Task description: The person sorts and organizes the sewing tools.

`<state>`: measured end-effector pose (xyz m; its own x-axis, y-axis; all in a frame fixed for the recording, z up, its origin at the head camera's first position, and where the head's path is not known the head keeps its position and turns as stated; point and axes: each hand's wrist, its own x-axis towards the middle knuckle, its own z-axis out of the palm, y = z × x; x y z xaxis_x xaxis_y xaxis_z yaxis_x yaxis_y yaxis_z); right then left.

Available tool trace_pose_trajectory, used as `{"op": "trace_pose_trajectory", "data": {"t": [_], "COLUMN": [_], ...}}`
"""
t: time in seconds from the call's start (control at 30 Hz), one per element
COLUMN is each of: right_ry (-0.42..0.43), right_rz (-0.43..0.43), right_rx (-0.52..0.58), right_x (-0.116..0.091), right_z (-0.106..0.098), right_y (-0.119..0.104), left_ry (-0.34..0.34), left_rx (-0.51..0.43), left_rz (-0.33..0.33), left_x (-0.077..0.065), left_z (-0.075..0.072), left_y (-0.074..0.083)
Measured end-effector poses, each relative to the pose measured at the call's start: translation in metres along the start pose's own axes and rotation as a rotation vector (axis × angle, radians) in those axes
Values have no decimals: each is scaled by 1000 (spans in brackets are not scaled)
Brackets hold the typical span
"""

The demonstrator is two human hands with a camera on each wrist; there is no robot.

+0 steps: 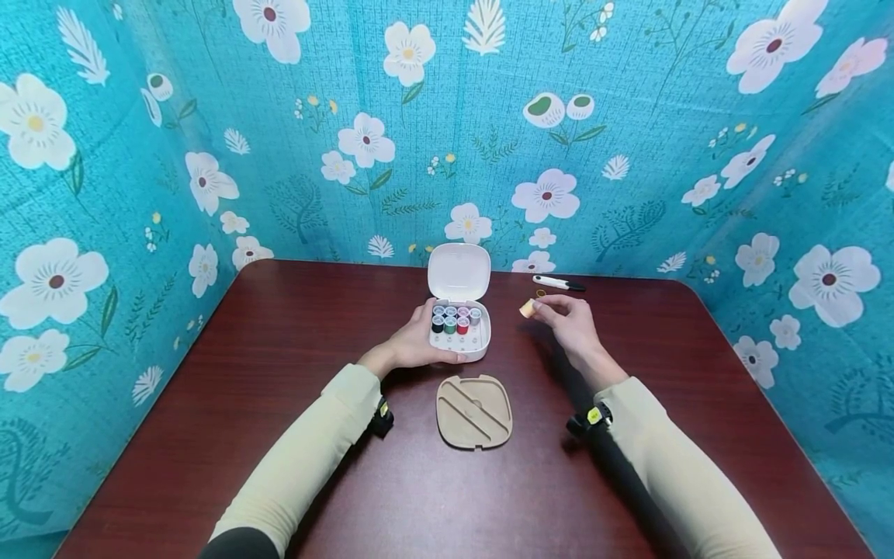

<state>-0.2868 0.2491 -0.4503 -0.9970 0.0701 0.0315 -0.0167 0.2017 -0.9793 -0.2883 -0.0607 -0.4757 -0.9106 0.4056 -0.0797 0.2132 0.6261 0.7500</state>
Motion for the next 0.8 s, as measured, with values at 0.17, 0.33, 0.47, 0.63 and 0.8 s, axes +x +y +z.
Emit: {"op": "trace_pose_trajectory", "data": {"t": [0.17,0.33,0.47,0.63,0.8], "right_ry": [-33,-59,-71,-81,-65], "right_rz": [-12,-20,-19,-22,-38], "right_rx": [-53,-81,-106,-127,-156], "right_x": [-5,-7,-9,-9,-8], "right_z": [15,30,41,52,59], "right_y": [-4,-5,-7,-9,-11], "left_ry": [1,4,4,2,-9], "left_rx": [3,4,0,-6,13], "left_rz": [-1,-1,0,-1,-19], "left_x": [-1,-2,-2,-1,2], "left_z": [1,0,0,1,2], "left_y": [0,1,2,1,-1]}}
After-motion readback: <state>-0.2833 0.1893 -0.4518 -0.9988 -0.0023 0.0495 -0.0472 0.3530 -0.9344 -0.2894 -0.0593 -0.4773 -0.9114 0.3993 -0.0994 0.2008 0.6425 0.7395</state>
